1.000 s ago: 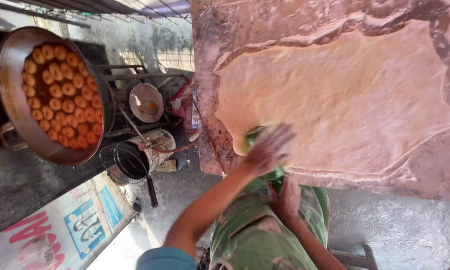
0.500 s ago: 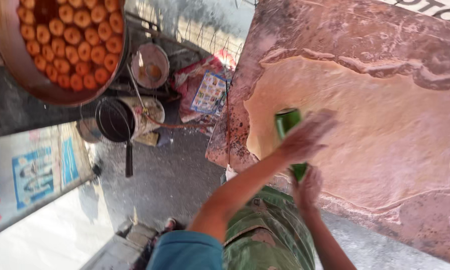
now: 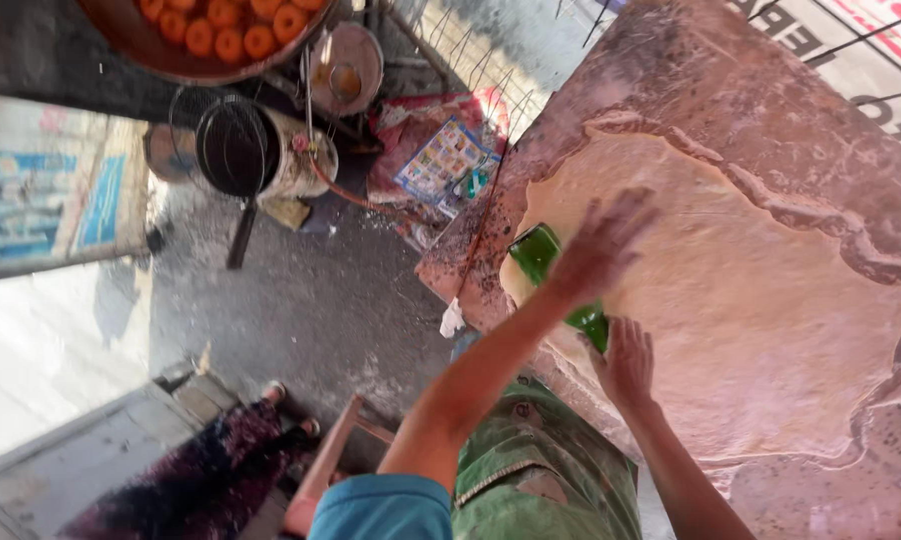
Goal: The person rolls out a large sheet of dough on a wooden board using a green bottle as a makeshift rolling pin. They then use a circular cutter to cut out multiple donut shapes from the flattened dough, arranging them on the board.
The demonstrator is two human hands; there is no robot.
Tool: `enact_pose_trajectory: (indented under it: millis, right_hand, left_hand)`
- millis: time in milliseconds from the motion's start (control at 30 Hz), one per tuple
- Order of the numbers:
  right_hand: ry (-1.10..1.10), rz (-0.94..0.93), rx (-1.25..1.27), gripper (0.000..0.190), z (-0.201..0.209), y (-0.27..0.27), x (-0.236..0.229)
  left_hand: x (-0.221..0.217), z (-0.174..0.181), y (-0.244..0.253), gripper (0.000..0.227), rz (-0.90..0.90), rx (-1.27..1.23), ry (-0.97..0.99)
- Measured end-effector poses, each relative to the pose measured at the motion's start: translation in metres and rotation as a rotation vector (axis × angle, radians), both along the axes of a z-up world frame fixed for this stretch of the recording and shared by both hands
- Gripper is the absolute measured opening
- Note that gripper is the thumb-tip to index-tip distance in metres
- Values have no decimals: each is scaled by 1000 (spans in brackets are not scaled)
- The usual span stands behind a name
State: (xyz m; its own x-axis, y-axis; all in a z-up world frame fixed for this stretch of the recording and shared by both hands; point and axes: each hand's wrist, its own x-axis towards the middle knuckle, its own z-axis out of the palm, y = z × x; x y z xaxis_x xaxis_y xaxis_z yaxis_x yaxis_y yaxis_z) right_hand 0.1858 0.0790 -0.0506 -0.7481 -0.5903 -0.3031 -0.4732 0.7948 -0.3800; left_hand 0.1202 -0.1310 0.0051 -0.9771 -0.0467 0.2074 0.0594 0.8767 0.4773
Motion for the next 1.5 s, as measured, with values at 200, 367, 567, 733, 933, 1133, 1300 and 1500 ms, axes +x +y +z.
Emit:
enact_pose_trajectory:
  millis: [200,367,567,733,933,1133,1300,1500]
  right_hand:
    - [144,128,-98,70,11,-21,64]
    - [-171,154,-163,55,55,-14,60]
    - [-260,299,13,47,55,-1,-92]
    - [196,394,-10,63,29,-46,-223]
    - [220,273,-89,60,36,-59,-255]
    - [210,244,-56,66,35,-34,-280]
    - [370,170,-15,62,10,-32,-359]
    - [249,-53,-157,55,12,1,-276]
  left_hand:
    - [177,24,-29,68,261,-71,-401]
    - [269,42,4,69,479,27,-287]
    - [182,-1,-12,63,284,-3,-177]
    - [-49,-10,-82,59,367,-98,-34]
    - [-120,28,-101,57,319,149,99]
    - [-101,28,-76,65,56,-70,68]
    - [-293,-19,-83,57,229,-14,-449]
    - [-181,-1,-43,54,21,196,215]
